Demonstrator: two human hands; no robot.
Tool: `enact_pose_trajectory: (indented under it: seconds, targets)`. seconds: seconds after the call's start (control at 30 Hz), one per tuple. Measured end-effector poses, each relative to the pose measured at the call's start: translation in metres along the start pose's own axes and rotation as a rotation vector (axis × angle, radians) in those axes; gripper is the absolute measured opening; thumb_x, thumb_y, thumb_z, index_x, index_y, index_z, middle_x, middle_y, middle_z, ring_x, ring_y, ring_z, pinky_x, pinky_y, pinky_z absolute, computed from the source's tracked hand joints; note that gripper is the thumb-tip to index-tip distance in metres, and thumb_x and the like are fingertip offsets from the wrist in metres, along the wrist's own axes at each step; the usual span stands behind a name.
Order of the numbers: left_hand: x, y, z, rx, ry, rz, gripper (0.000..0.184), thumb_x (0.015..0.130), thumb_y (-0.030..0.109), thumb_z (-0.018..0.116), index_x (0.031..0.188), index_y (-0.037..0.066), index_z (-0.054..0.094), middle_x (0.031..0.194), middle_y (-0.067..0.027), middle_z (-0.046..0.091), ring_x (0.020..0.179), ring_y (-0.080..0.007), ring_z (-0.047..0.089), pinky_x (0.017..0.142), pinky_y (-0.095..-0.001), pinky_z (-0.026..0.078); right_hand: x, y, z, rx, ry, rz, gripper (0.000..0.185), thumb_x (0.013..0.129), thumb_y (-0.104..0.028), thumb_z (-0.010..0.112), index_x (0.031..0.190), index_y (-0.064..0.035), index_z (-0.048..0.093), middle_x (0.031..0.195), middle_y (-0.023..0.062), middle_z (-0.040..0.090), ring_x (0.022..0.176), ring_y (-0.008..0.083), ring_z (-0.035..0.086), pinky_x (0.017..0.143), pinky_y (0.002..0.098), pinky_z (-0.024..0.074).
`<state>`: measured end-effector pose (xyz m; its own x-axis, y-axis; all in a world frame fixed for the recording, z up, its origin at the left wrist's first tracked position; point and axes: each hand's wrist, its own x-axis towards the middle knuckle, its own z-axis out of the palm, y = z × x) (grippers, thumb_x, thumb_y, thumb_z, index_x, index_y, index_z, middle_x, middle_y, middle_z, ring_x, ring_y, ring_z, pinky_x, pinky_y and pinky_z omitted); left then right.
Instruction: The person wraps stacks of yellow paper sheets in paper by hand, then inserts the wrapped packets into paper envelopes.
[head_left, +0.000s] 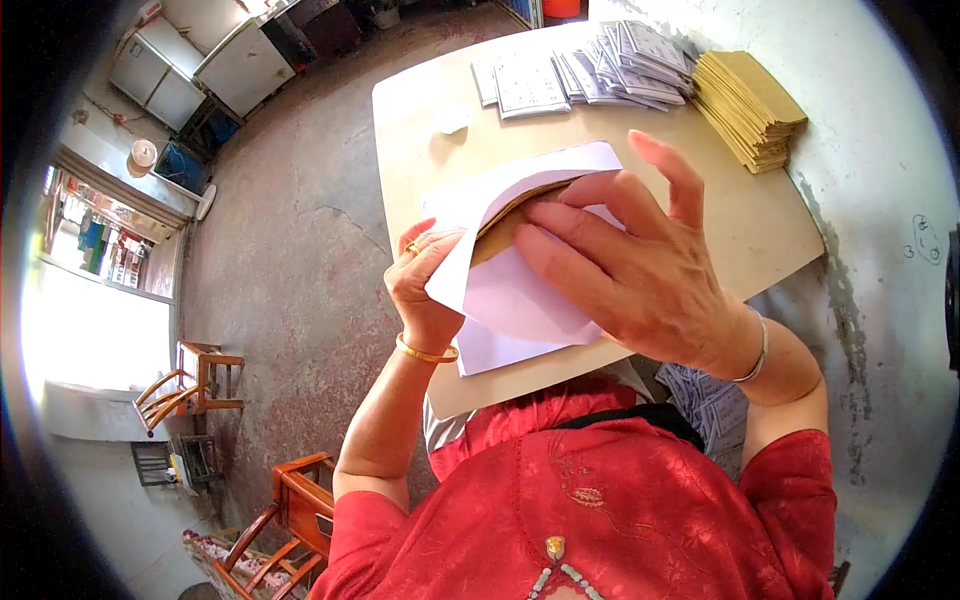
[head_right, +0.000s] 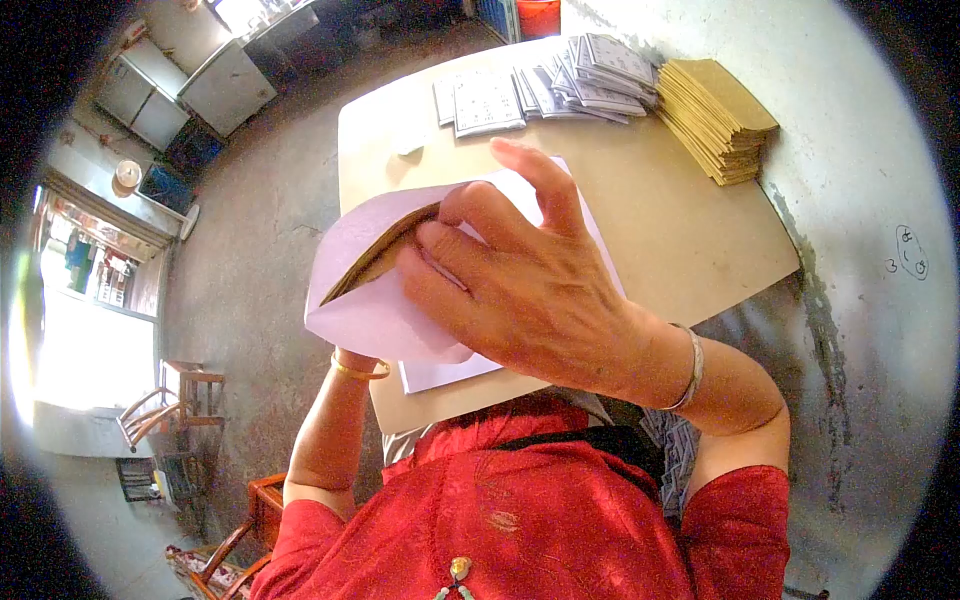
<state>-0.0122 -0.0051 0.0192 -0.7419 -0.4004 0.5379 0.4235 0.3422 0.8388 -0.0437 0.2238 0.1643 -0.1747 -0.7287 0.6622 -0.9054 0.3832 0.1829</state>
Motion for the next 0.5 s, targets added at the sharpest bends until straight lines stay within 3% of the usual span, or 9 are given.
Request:
enact_pose_trajectory:
  seconds: [0.1, 0.3, 0.5]
  targets:
    - [0.004, 0.019, 0.003, -0.043, 0.012, 0.011, 0.013, 0.077, 0.008, 0.070, 0.089, 0.007, 0.074, 0.086, -0.0052, 0.074, 0.087, -0.0189, 0.071, 0.099, -0.0398, 0.044, 0.000, 0.002, -0.004, 0.067, -0.053, 0.002, 0.044, 0.070, -0.018, 0.072, 0.113, -0.0106, 0.066, 0.100, -0.0013, 0.066, 0.093, 0.0167, 0.061, 0.112, 0.0546, 0.0212]
    - [0.017, 0.024, -0.008, 0.366, -0.106, 0.420, 0.014, 0.075, 0.011, 0.075, 0.089, 0.010, 0.075, 0.088, -0.0032, 0.075, 0.087, -0.0168, 0.071, 0.101, -0.0405, 0.042, 0.005, 0.006, -0.019, 0.352, -0.232, 0.043, 0.066, 0.062, -0.014, 0.081, 0.124, -0.0082, 0.061, 0.102, 0.0046, 0.069, 0.098, 0.0216, 0.066, 0.113, 0.0618, 0.0211]
    - [0.020, 0.039, -0.007, 0.386, -0.148, 0.466, 0.015, 0.074, 0.012, 0.076, 0.089, 0.010, 0.075, 0.086, -0.0025, 0.074, 0.086, -0.0165, 0.071, 0.102, -0.0414, 0.042, 0.010, 0.023, -0.032, 0.437, -0.341, -0.005, 0.058, 0.069, -0.012, 0.075, 0.125, -0.0095, 0.059, 0.107, 0.0102, 0.069, 0.100, 0.0281, 0.067, 0.115, 0.0590, 0.0211]
